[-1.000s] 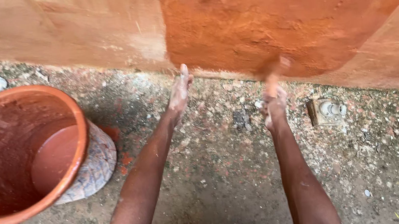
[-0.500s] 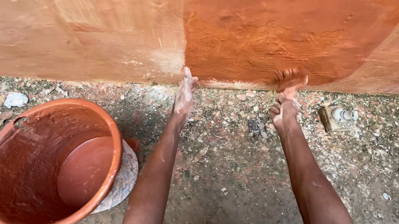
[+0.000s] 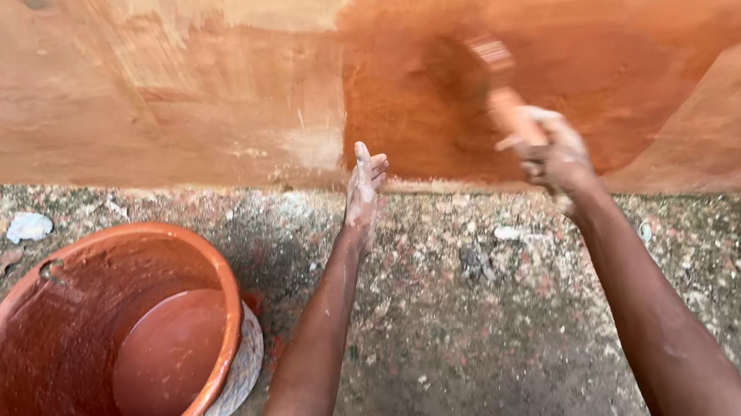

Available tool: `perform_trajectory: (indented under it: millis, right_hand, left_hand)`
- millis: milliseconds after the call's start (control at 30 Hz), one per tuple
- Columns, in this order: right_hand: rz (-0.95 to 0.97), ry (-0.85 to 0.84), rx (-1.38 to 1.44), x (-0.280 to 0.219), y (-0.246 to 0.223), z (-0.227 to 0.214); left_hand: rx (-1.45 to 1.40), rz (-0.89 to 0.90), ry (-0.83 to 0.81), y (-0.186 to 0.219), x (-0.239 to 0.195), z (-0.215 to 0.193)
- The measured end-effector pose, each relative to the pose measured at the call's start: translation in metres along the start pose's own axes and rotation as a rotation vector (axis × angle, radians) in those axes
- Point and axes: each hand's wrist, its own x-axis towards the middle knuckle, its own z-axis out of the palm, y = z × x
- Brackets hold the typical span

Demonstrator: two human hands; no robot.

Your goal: The person repeatedly dips a paintbrush into a bucket of reddish-brown paint and applies it to a wall in horizontal strokes. The person works along the lower section of the wall, extending the painted area progressively.

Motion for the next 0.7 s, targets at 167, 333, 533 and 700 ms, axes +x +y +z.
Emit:
perform_trajectory:
  millis: [167, 333, 533, 700]
  right_hand:
    - [-0.183, 0.347, 0.242, 0.013, 0.003, -0.046]
    - [-0.196, 0.460, 0.512, 0.022, -0.004, 0.008]
    - [-0.199, -0.177, -0.046, 0.003, -0.018, 0.056]
    - [-0.191, -0.120, 0.077, 0.002, -0.032, 0.022]
  left_hand:
    - [-0.053, 0.158, 0.053, 0.031, -0.007, -0.002]
    - [-0.009, 0.379, 0.121, 0.059, -0.015, 0.012]
    - [0.122, 0.466, 0.146, 0.074, -0.040, 0.049]
    - [0.126, 0.463, 0.119, 0.081, -0.047, 0.045]
